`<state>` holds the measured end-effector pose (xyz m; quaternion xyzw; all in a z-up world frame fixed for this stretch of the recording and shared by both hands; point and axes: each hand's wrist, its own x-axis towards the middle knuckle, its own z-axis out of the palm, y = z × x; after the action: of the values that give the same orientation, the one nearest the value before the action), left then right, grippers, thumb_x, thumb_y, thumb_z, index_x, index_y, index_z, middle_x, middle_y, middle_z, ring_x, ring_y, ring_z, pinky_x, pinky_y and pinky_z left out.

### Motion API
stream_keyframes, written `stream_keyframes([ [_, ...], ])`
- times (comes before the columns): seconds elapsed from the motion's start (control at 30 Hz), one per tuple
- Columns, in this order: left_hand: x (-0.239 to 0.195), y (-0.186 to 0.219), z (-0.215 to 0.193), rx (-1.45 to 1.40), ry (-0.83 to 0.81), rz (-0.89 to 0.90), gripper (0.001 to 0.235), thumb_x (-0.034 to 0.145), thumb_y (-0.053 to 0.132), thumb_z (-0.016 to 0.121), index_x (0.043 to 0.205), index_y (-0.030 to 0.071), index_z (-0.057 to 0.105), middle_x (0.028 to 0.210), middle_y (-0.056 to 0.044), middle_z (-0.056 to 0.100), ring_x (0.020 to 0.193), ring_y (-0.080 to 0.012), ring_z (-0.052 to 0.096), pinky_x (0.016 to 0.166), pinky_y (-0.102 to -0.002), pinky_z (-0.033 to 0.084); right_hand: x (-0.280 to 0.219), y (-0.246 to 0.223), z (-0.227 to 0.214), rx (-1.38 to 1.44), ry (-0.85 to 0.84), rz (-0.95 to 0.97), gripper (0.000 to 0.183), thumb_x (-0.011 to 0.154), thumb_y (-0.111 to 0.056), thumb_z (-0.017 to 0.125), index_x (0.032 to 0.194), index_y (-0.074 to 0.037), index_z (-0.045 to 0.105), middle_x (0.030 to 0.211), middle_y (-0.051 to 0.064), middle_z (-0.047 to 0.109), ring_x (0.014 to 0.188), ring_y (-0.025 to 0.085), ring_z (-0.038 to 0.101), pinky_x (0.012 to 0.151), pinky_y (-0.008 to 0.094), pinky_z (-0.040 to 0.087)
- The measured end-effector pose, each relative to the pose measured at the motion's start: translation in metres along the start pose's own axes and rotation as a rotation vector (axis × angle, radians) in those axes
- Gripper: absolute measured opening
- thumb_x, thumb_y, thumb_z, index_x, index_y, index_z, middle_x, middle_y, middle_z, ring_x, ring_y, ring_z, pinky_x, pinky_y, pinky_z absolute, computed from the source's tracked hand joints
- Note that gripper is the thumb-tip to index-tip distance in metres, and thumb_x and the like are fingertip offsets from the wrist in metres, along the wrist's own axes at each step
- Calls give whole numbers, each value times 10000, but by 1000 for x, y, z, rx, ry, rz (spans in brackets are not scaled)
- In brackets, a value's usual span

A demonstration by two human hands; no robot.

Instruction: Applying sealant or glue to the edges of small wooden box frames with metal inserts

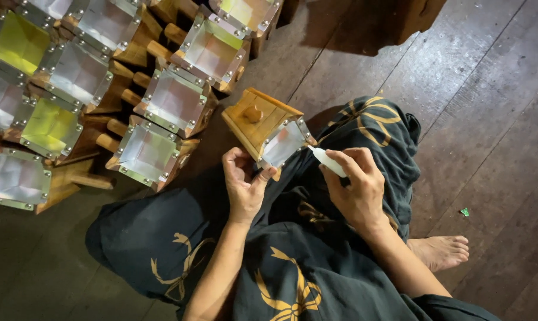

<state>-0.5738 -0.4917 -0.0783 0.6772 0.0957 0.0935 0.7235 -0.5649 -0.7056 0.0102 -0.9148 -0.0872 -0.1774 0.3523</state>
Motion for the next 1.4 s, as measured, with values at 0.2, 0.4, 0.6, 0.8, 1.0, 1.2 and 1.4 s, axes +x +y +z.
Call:
stream_keyframes([
  [0.2, -6, -3, 9, -21, -18, -23, 657, 781, 193, 910, 1208, 81, 423, 979, -69, 581, 886, -157, 606, 835, -323, 512, 1, 4, 8, -85, 5, -50, 242, 850, -55, 813, 1085, -100, 772, 894, 95, 628, 639, 284, 623, 562, 381, 524],
  [0.4, -7, -3, 9, -1, -34, -23, 659, 766, 194, 919, 1189, 78, 428, 959, -62, 589, 867, -148, 620, 807, -309, 519, -3, 12, 11, -135, -2, -78, 223, 865, -92, 801, 1084, -122, 770, 899, 76, 612, 683, 273, 615, 619, 364, 530],
  [0.6, -9, -4, 10, 19, -31, -15, 664, 757, 200, 925, 1189, 77, 436, 1008, -89, 613, 902, -175, 635, 830, -324, 530, -3, 12, 10, -146, -19, -85, 211, 881, -82, 782, 1089, -109, 761, 897, 85, 591, 711, 293, 627, 643, 375, 536],
  [0.8, -10, -5, 8, 100, -46, 2, 657, 754, 213, 928, 1186, 71, 454, 1009, -105, 619, 909, -211, 667, 829, -349, 550, 0, 7, 8, -167, -37, -94, 187, 875, -96, 788, 1060, -119, 768, 885, 80, 588, 700, 287, 621, 638, 362, 531],
  [1.0, -10, -7, 10, 130, -42, 25, 663, 747, 233, 934, 1173, 59, 458, 1016, -121, 609, 913, -250, 689, 834, -363, 562, -1, 7, 7, -153, -51, -92, 179, 874, -88, 785, 1051, -109, 767, 877, 82, 583, 675, 278, 606, 616, 368, 523],
  [1.2, -9, -5, 10, 154, -46, 21, 651, 751, 232, 931, 1171, 61, 464, 1010, -135, 625, 912, -273, 706, 807, -387, 578, -3, 11, 10, -178, -31, -90, 192, 879, -85, 774, 1068, -117, 765, 885, 75, 576, 686, 278, 602, 622, 363, 521],
  [1.4, -7, -4, 10, 174, -34, 29, 659, 741, 244, 937, 1185, 59, 486, 996, -138, 632, 887, -290, 706, 800, -402, 573, -4, 15, 11, -206, -23, -97, 194, 881, -113, 784, 1075, -106, 769, 897, 90, 582, 709, 291, 621, 636, 363, 529],
])
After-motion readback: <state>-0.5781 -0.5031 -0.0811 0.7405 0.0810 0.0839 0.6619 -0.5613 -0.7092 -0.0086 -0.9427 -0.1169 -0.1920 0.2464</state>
